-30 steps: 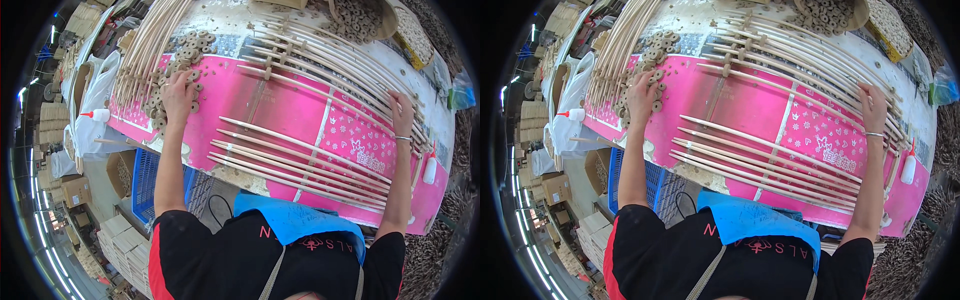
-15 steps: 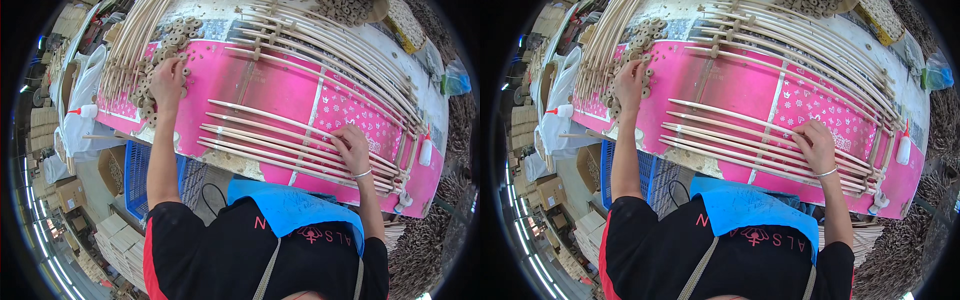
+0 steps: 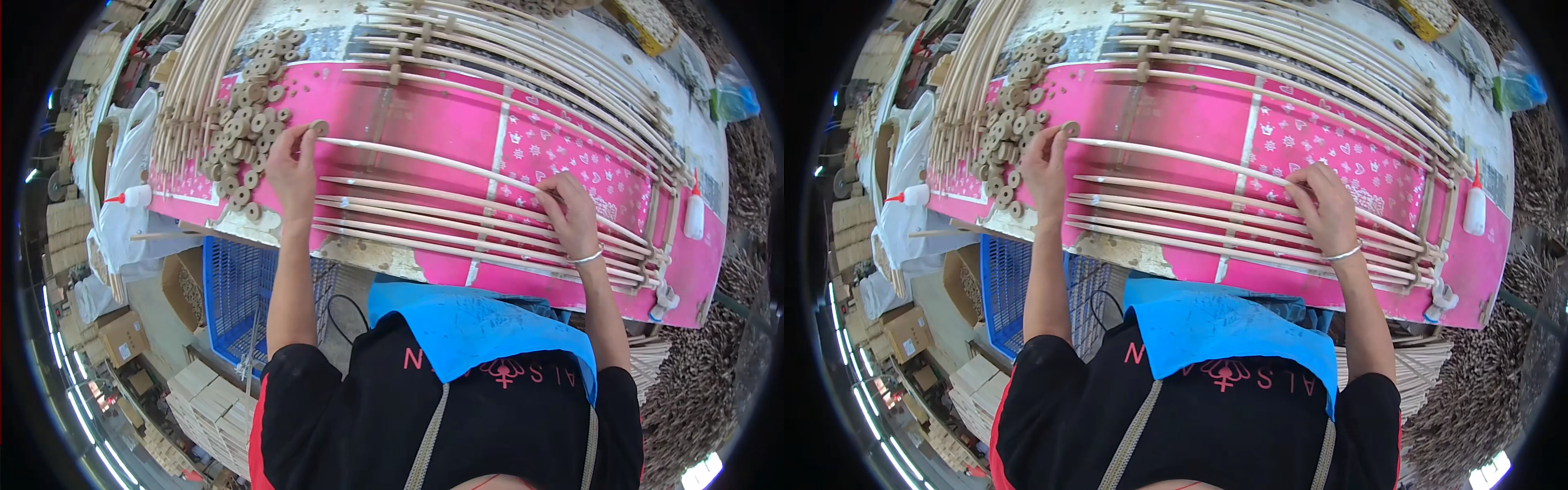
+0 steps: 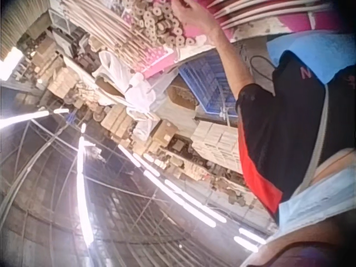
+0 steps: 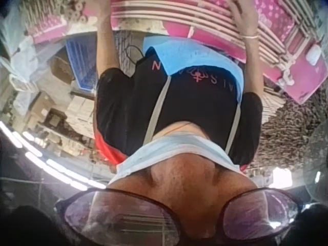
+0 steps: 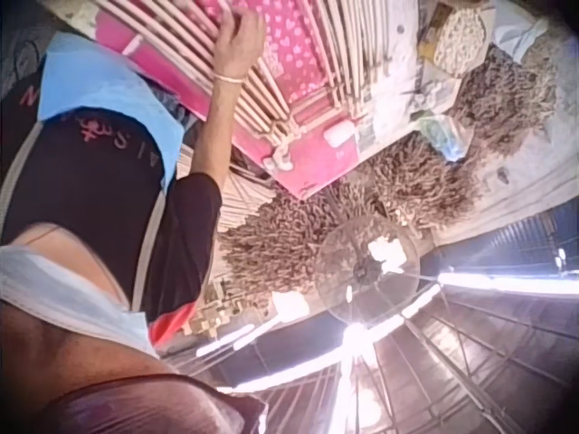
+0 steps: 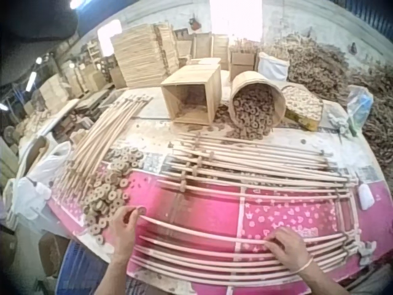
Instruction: Assembling wooden structures by applying glue and fitting wooden rings onto dowels to form a grid or frame.
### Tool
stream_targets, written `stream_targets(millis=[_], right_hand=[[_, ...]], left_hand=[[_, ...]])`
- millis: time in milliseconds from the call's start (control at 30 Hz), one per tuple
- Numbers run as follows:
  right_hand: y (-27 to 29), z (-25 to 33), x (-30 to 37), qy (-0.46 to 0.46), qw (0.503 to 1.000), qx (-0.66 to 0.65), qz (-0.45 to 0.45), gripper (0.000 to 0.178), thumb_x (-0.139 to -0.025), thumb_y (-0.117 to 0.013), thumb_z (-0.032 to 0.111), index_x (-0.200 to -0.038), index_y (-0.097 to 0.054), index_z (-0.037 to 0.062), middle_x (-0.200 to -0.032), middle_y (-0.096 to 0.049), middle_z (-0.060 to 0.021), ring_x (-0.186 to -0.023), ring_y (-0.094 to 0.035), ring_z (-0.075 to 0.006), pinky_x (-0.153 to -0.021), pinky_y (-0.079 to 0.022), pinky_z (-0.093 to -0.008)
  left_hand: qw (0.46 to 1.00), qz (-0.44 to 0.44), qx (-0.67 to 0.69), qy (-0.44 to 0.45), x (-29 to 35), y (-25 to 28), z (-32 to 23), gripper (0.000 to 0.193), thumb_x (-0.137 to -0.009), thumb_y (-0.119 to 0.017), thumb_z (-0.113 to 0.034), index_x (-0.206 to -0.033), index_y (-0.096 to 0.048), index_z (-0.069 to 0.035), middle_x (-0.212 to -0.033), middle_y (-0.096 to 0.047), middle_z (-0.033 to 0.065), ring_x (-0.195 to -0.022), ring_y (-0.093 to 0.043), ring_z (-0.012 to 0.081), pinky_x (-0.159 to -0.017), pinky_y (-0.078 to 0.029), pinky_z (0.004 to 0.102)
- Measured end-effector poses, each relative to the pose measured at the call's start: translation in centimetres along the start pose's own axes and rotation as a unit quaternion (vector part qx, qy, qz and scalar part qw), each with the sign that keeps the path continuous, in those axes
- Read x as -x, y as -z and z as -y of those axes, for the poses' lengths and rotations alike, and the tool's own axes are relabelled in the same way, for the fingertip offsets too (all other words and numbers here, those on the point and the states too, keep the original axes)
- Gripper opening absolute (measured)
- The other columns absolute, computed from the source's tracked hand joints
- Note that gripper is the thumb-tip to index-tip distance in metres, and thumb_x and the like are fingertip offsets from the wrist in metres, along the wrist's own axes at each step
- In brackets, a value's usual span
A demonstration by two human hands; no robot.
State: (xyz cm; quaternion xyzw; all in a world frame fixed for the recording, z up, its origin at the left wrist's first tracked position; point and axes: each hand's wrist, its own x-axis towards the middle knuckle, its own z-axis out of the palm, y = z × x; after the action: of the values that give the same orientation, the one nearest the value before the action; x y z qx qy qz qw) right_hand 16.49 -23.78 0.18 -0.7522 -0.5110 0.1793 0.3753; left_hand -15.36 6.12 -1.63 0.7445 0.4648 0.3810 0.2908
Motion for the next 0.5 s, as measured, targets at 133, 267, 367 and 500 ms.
stream_targets(millis=[133,267,367,500], right_hand=[[-0.1,0.0,-0.1,0.007,1.0,0.0,-0.007,0.009,-0.093,-0.072,0.006,-0.099,-0.068,-0.0002,-0.088,-0.062,-0.0109,-0.08,-0.064,-0.024,-0.071,-0.051,-0.0349],[-0.1,-0.1,0.0,0.0,1.0,-0.008,-0.011,0.009,-0.093,-0.072,0.005,-0.099,-0.068,-0.0006,-0.087,-0.062,-0.011,-0.08,-0.063,-0.0245,-0.071,-0.051,-0.0351],[0.0,-0.2,-0.1,0.007,1.0,0.001,-0.009,0.008,-0.094,-0.07,0.003,-0.099,-0.067,-0.0016,-0.088,-0.061,-0.0103,-0.078,-0.062,-0.0221,-0.07,-0.049,-0.0334],[0.0,-0.3,-0.3,-0.003,1.0,0.0,-0.004,0.007,-0.095,-0.068,0.002,-0.1,-0.066,-0.0024,-0.089,-0.059,-0.0095,-0.077,-0.06,-0.0192,-0.069,-0.048,-0.0316]], left_hand=[[1.0,-0.012,0.017,0.003,0.3,-0.5,0.0,0.015,-0.099,-0.07,-0.012,-0.106,-0.074,0.0,-0.088,-0.07,0.006,-0.08,-0.065,0.0135,-0.072,-0.052,0.029],[1.0,-0.015,-0.008,-0.004,0.5,-0.4,-0.1,0.016,-0.101,-0.069,-0.01,-0.111,-0.075,0.001,-0.09,-0.072,0.0006,-0.08,-0.064,0.0059,-0.073,-0.05,0.0218],[1.0,-0.019,0.006,0.016,0.7,-0.4,-0.5,0.015,-0.098,-0.07,-0.012,-0.108,-0.074,-0.001,-0.091,-0.07,0.0061,-0.081,-0.067,0.0144,-0.074,-0.053,0.0292],[1.0,-0.02,0.007,0.023,1.0,-0.4,-1.4,0.016,-0.098,-0.071,-0.011,-0.109,-0.075,-0.001,-0.091,-0.071,0.0064,-0.081,-0.067,0.0145,-0.074,-0.054,0.0297]])
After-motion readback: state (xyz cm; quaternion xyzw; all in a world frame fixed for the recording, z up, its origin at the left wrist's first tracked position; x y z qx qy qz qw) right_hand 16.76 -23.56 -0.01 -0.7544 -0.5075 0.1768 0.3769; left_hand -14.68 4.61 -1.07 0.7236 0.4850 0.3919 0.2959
